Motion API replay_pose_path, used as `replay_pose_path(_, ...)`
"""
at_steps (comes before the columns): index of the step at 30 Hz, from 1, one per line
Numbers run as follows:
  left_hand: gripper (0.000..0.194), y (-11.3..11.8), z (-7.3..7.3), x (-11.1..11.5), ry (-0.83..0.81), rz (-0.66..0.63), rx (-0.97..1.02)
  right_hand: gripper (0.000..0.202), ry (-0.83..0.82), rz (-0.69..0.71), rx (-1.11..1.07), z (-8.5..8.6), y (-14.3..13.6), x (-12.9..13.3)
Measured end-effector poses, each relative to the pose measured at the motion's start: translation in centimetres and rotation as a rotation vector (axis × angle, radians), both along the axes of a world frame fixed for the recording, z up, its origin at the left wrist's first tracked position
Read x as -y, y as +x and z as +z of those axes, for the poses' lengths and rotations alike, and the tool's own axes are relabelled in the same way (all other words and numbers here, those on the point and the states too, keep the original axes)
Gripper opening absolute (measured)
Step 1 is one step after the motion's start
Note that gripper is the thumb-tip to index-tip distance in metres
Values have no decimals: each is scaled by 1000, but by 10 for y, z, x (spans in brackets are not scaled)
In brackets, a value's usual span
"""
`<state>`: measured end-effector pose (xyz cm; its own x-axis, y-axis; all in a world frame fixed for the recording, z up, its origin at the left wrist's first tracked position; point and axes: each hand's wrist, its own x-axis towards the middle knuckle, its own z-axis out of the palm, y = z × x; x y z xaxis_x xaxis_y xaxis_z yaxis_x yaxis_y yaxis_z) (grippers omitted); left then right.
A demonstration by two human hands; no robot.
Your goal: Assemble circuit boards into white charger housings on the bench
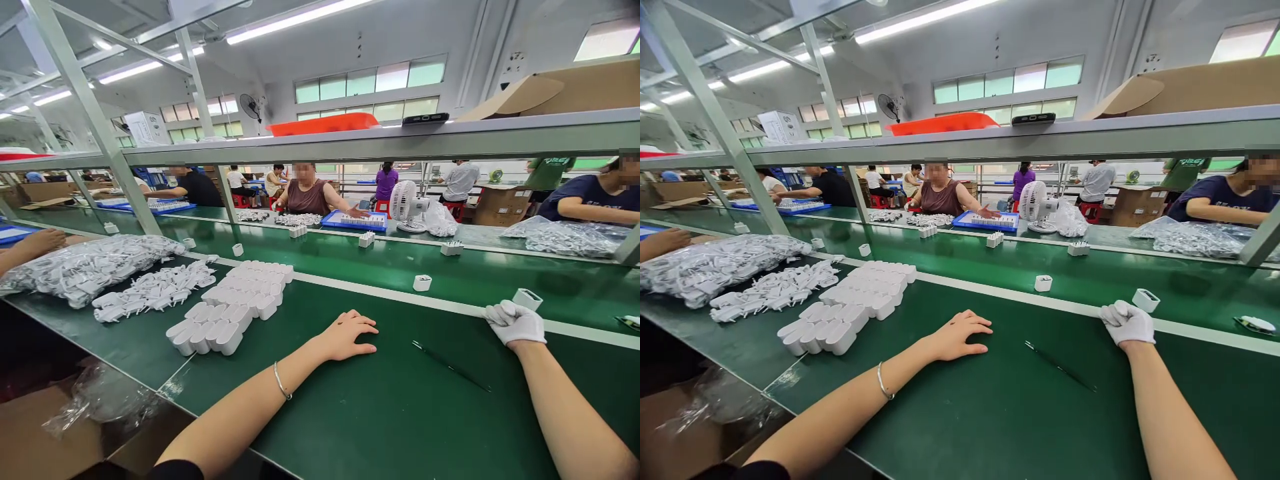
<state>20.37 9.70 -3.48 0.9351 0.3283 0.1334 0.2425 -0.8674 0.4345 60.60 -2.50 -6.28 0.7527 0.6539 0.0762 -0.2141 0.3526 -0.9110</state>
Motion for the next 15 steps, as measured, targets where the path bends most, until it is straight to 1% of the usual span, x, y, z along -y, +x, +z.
replay_pose_path(11,42,0,-2,-1,3,-7,-3,29,-4,12,25,-2,2,-1)
replay_pose_path(15,42,1,-3,-2,-1,-1,-13,30,-1,14,-1,-1,1,0)
